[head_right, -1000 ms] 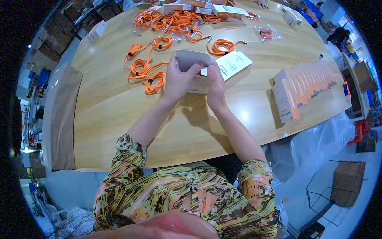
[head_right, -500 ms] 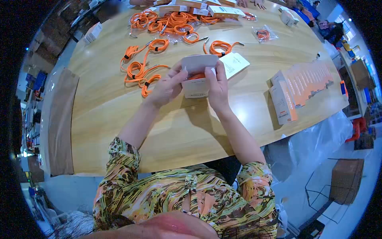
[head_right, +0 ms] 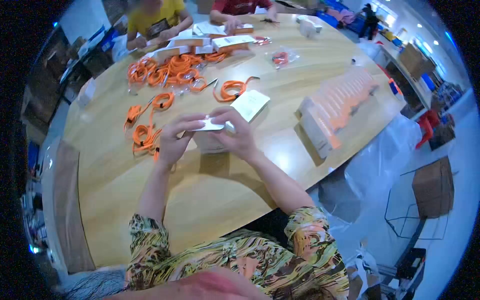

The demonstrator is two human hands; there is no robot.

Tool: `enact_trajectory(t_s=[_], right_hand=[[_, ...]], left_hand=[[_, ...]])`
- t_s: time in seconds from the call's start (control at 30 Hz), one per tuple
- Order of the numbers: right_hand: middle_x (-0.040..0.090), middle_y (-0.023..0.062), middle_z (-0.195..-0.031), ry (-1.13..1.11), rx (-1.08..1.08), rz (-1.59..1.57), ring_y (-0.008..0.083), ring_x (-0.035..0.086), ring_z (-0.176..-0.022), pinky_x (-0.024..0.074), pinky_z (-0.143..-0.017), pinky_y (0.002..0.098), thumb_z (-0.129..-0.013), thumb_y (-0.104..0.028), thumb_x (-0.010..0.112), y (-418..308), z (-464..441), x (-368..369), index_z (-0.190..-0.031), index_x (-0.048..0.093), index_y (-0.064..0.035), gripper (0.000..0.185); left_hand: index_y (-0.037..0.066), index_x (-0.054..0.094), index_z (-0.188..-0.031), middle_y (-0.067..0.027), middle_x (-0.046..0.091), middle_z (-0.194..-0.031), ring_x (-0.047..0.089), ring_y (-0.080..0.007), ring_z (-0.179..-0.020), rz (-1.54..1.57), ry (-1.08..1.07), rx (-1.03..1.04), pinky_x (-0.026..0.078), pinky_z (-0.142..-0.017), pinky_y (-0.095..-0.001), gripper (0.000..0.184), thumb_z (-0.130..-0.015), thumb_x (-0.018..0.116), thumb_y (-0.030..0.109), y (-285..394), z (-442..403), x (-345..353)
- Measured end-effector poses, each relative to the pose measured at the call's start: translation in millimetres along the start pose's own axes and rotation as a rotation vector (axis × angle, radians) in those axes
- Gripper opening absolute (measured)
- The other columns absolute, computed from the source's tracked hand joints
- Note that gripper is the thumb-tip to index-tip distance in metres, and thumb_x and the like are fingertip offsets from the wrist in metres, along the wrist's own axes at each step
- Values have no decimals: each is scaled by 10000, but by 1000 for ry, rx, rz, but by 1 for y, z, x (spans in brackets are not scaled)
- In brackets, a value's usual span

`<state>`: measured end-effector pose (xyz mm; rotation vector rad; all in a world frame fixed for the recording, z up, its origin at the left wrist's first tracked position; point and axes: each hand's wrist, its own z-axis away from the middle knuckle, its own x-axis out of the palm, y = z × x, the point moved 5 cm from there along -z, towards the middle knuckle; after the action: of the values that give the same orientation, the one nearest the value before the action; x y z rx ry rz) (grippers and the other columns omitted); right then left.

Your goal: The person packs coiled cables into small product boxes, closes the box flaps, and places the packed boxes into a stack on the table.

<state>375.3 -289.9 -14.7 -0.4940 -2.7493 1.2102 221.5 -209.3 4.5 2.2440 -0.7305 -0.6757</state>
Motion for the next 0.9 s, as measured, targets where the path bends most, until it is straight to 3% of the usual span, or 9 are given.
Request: enact_trajectory(t_s=[0.07,0.27,0.4,0.57,0.73,0.9], right_hand=[[608,107,-1126,-38,-40,-24,233,581,-1041,460,-899,342,-771,-82,748,-8,-2,4,-967,605,-67,244],[594,136,-1193,-159,-24,16,255,571,-1091,454,-927,373,-814,-51,675,-10,-2,2,-1018,601,-46,218],[617,130,-1184,-133,-50,20,236,601,-1034,471,-892,342,-805,-1,666,-11,-3,1,-1074,602,-48,281],[644,117,-1147,-140,-39,115,222,618,-989,483,-854,308,-802,31,660,-22,-9,-2,-1079,634,-42,289],[687,84,-1011,-135,-70,165,166,622,-827,489,-733,262,-778,18,693,-27,-11,-6,-1044,681,-29,271],[696,72,-984,-126,74,158,138,602,-788,472,-693,240,-812,11,684,-30,-13,-8,-992,703,-20,183]], left_hand=[[108,724,-1093,-71,658,-1194,629,-188,-996,-193,34,33,506,-837,-269,414,-762,610,-113,-2,3,-5],[81,727,-1059,-110,598,-1266,597,-221,-1059,-164,10,-24,479,-919,-301,310,-781,668,-45,8,8,-2],[51,645,-1127,-112,582,-1228,579,-215,-1061,243,99,-70,462,-937,-308,304,-832,654,-23,-11,16,6],[64,518,-1217,-95,577,-1166,570,-190,-1032,467,326,-217,460,-926,-301,374,-869,641,5,-24,19,18],[88,430,-1285,-79,581,-1132,564,-163,-996,436,410,-231,466,-898,-292,455,-882,629,14,-25,22,28],[94,473,-1249,-51,577,-1069,547,-137,-939,318,414,-218,462,-856,-273,384,-898,606,17,-17,21,35]])
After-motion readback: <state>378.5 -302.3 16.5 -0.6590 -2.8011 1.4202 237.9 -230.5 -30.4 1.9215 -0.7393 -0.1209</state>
